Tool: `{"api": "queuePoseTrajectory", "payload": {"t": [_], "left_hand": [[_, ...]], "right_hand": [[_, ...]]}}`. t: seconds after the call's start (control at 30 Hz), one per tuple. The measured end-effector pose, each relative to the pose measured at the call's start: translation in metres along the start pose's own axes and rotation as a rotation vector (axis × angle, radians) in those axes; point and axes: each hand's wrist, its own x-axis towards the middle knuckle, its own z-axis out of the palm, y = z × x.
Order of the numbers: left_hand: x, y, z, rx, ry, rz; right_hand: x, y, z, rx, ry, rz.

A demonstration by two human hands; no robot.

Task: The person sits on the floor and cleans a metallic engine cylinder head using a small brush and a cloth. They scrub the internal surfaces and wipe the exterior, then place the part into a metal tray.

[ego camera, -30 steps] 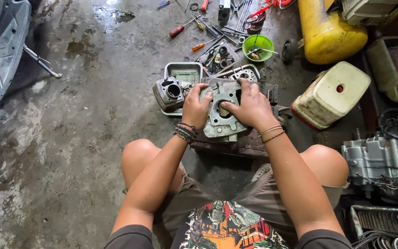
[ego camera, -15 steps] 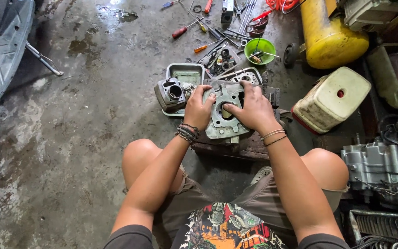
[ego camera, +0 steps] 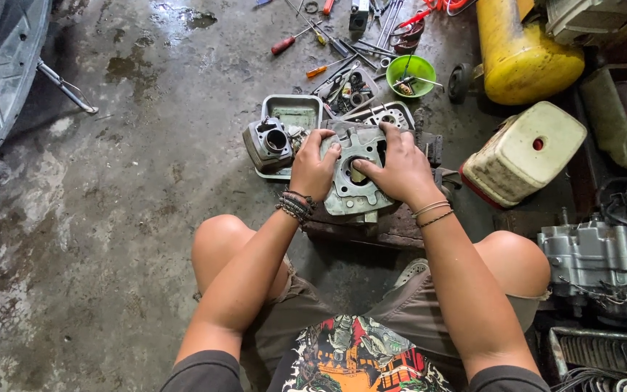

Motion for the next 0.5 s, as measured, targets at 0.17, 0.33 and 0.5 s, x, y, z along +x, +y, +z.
{"api": "queuePoseTrajectory", "payload": {"t": [0.17, 0.33, 0.5], "left_hand": [[-0.001, 0.000, 0.001, -0.002, 0.017, 0.010], [-0.003, 0.005, 0.002, 0.008, 0.038, 0.034], [-0.002, 0.002, 0.001, 0.008, 0.034, 0.027]], "right_hand": [[0.004, -0.003, -0.011, 0.010, -0.125, 0.006], [0.004, -0.016, -0.013, -0.143, -0.103, 0.066], [0.002, -0.017, -0.007, -0.144, -0.066, 0.072]]}}
